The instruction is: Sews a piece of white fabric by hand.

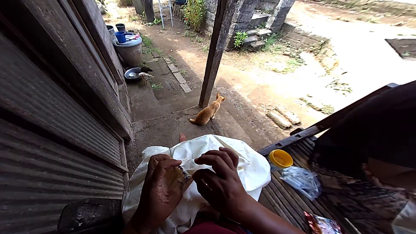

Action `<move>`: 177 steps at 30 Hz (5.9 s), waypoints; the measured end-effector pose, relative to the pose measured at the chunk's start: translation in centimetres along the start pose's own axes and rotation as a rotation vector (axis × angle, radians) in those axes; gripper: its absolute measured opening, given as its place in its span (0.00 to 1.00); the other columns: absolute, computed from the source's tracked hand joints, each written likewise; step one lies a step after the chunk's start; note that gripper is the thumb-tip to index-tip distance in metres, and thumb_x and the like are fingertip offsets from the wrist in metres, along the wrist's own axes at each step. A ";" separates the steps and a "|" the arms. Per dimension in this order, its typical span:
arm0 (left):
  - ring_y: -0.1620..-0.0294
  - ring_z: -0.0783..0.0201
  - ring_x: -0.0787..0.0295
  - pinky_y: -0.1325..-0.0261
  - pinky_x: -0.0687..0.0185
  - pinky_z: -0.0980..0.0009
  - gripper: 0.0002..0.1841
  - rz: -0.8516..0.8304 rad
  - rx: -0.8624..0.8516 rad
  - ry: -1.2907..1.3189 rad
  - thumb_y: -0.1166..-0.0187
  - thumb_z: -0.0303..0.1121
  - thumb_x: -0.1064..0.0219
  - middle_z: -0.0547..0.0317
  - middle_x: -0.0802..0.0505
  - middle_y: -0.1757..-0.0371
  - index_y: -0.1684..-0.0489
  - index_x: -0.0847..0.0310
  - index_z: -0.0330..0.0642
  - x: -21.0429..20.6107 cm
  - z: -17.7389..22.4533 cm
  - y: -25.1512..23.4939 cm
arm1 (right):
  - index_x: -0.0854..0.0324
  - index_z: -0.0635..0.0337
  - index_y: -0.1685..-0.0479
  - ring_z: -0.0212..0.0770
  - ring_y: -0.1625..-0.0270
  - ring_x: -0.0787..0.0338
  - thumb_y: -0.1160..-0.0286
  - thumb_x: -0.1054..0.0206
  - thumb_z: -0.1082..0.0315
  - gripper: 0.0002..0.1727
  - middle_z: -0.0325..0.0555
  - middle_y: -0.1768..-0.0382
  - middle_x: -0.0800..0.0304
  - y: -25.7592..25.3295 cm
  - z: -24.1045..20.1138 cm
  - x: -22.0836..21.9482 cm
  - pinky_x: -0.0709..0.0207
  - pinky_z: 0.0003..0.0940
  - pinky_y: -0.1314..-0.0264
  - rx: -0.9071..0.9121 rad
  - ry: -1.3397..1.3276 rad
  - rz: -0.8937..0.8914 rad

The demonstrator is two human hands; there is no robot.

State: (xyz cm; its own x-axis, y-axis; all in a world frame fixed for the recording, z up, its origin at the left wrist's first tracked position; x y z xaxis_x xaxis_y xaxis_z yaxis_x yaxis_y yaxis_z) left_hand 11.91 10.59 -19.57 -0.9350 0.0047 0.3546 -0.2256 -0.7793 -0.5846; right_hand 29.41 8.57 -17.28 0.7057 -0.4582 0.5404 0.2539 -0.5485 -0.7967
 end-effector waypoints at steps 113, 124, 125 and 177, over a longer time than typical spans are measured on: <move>0.57 0.80 0.12 0.50 0.15 0.82 0.12 -0.197 -0.012 0.004 0.16 0.43 0.33 0.69 0.09 0.62 0.60 0.13 0.44 -0.5 3.2 -3.8 | 0.19 0.53 0.59 0.38 0.60 0.04 0.11 0.42 0.67 0.08 0.44 0.62 0.05 1.9 -0.3 0.2 0.10 0.35 0.51 -0.892 -1.719 -0.357; 0.57 0.75 0.08 0.15 0.37 0.52 0.18 -0.133 -0.289 -0.456 0.14 0.54 0.38 0.68 0.07 0.66 0.64 0.15 0.51 0.2 5.5 -3.1 | 0.22 0.61 0.50 0.20 0.75 0.21 0.20 0.33 0.67 0.09 0.33 0.73 0.17 -2.9 1.3 5.1 0.25 0.16 0.72 -0.320 -0.746 -0.405; 0.57 0.74 0.08 0.15 0.37 0.51 0.18 -0.126 -0.295 -0.478 0.14 0.53 0.38 0.68 0.06 0.66 0.65 0.15 0.51 0.3 5.6 -3.0 | 0.20 0.61 0.54 0.20 0.73 0.21 0.21 0.32 0.66 0.08 0.34 0.72 0.17 -3.2 1.1 5.4 0.26 0.15 0.71 -0.261 -0.716 -0.412; 0.74 0.78 0.19 0.70 0.22 0.82 0.05 -0.707 0.345 0.843 0.11 0.35 0.39 0.68 0.14 0.70 0.56 0.23 0.45 -5.0 2.2 -1.2 | 0.12 0.53 0.64 0.32 0.66 0.21 0.18 0.34 0.64 0.08 0.39 0.74 0.22 -1.3 1.3 3.9 0.28 0.24 0.63 0.122 -0.355 -0.256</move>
State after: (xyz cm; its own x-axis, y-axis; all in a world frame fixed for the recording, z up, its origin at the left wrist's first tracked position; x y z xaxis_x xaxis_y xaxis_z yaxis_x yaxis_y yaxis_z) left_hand 17.49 10.07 -19.05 -0.5447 0.8247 -0.1524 -0.8070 -0.5648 -0.1725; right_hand 32.66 8.43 -14.47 0.7879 -0.0391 0.6146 0.5105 -0.5166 -0.6874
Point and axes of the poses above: each hand's wrist, its own y-axis away from the middle knuckle, its own x-axis out of the back of the hand, z = x × y, the point moved 6 cm from there along -y, towards the middle knuckle
